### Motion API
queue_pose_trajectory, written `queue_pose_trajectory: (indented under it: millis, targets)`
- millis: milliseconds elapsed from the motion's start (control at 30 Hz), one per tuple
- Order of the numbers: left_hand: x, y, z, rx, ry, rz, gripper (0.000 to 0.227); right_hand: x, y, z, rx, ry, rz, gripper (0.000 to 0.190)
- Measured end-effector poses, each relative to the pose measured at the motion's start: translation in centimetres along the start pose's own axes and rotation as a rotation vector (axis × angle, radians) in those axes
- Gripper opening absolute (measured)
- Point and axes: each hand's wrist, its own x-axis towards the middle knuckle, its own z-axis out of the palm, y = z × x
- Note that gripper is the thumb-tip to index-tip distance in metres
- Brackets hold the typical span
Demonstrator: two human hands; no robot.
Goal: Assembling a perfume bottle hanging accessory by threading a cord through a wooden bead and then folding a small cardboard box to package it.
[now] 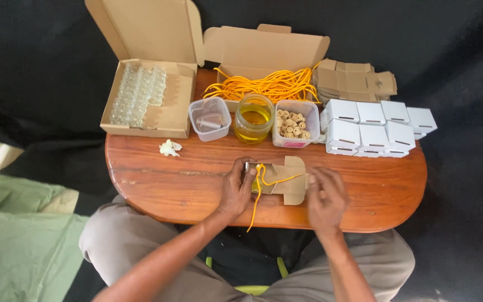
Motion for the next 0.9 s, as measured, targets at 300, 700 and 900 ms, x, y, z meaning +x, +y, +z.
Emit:
queue_pose_trajectory:
  millis: [300, 700, 900]
  targets:
    - [-0.1, -1.7, 0.2, -0.088, -0.007, -0.023, 0.026, 0.0, 3.5, 0.8, 0.189, -0.030, 0.652, 0.024]
    - [-0.3, -0.4, 0.2, -0.161, -0.070, -0.181, 0.029, -0.5, 4.6, 0.5, -0.020, -0.150, 0.509, 0.031]
    - [-0.6, 1.9, 0.0, -0.181, -0.070, -0.189, 0.030, -0.4, 3.9, 0.7, 0.011, -0.149, 0.613, 0.032]
